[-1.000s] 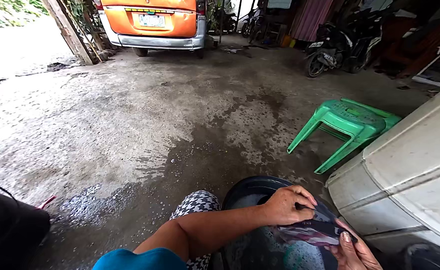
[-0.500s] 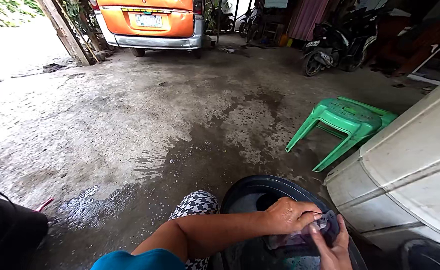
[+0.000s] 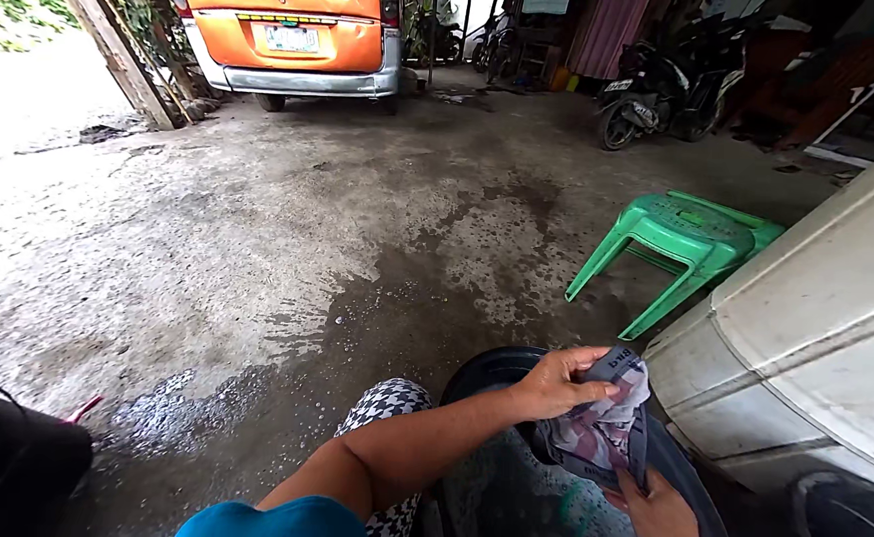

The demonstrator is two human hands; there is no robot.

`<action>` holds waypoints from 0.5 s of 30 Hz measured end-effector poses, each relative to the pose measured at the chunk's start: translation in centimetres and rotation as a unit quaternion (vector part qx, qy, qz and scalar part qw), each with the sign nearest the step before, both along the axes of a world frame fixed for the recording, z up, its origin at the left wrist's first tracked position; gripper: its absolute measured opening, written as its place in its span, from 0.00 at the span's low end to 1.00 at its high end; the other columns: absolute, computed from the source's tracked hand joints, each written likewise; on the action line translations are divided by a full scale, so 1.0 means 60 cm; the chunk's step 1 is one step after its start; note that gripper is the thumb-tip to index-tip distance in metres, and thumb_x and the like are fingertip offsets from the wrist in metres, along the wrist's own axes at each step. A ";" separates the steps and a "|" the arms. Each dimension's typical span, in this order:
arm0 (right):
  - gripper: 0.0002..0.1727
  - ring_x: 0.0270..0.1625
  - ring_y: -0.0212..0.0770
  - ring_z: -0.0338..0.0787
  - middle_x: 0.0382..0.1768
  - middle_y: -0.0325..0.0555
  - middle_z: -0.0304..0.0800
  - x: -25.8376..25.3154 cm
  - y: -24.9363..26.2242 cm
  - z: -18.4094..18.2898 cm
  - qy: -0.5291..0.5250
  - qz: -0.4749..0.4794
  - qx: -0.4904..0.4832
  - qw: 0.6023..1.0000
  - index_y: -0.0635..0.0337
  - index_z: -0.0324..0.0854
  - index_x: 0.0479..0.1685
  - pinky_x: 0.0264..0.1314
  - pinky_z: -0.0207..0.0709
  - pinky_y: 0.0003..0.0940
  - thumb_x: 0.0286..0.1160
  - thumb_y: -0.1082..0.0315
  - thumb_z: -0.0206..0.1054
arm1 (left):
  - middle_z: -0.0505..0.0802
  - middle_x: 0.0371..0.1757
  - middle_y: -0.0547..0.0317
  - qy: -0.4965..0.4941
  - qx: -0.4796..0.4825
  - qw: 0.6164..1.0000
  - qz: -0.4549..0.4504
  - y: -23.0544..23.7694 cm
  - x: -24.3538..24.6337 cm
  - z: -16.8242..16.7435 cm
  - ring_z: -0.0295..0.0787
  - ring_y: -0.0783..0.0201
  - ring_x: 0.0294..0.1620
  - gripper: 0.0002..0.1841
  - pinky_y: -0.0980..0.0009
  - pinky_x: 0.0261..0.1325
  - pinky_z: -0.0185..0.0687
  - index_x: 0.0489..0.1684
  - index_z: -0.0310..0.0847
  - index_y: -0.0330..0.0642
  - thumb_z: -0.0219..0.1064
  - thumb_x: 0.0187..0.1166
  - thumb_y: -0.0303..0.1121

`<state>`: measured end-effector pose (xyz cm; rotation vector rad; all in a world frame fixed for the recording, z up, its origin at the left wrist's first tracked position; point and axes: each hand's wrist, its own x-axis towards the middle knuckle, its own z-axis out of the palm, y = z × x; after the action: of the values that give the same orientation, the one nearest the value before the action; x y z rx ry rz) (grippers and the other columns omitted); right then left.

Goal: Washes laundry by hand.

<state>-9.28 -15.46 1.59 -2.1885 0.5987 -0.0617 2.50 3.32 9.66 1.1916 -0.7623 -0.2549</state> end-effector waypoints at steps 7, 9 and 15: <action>0.24 0.48 0.27 0.93 0.61 0.41 0.85 -0.007 0.004 0.050 -0.204 -0.071 0.347 0.913 0.61 0.64 0.83 0.45 0.91 0.28 0.89 0.73 0.51 | 0.77 0.82 0.33 -0.150 0.230 0.960 0.047 0.009 0.018 -0.004 0.72 0.47 0.85 0.33 0.59 0.90 0.59 0.88 0.60 0.28 0.63 0.81 0.18; 0.22 0.55 0.24 0.91 0.61 0.33 0.87 -0.008 -0.017 0.044 -0.261 -0.070 0.387 0.882 0.61 0.64 0.81 0.57 0.89 0.27 0.90 0.72 0.45 | 0.84 0.76 0.37 -0.111 0.273 0.948 0.116 0.015 0.029 0.001 0.81 0.49 0.78 0.28 0.56 0.84 0.70 0.83 0.70 0.32 0.61 0.81 0.17; 0.21 0.37 0.28 0.95 0.35 0.28 0.96 -0.016 -0.069 0.041 -0.314 -0.075 0.430 0.843 0.46 0.85 0.41 0.40 0.91 0.29 0.86 0.77 0.45 | 0.80 0.79 0.47 -0.156 0.494 0.839 0.164 0.035 0.045 0.028 0.84 0.45 0.71 0.15 0.45 0.66 0.83 0.48 0.93 0.41 0.58 0.82 0.19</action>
<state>-10.26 -19.58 4.08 -1.1344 0.3114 -0.4809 5.20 5.41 11.35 2.3728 -0.6908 -0.1619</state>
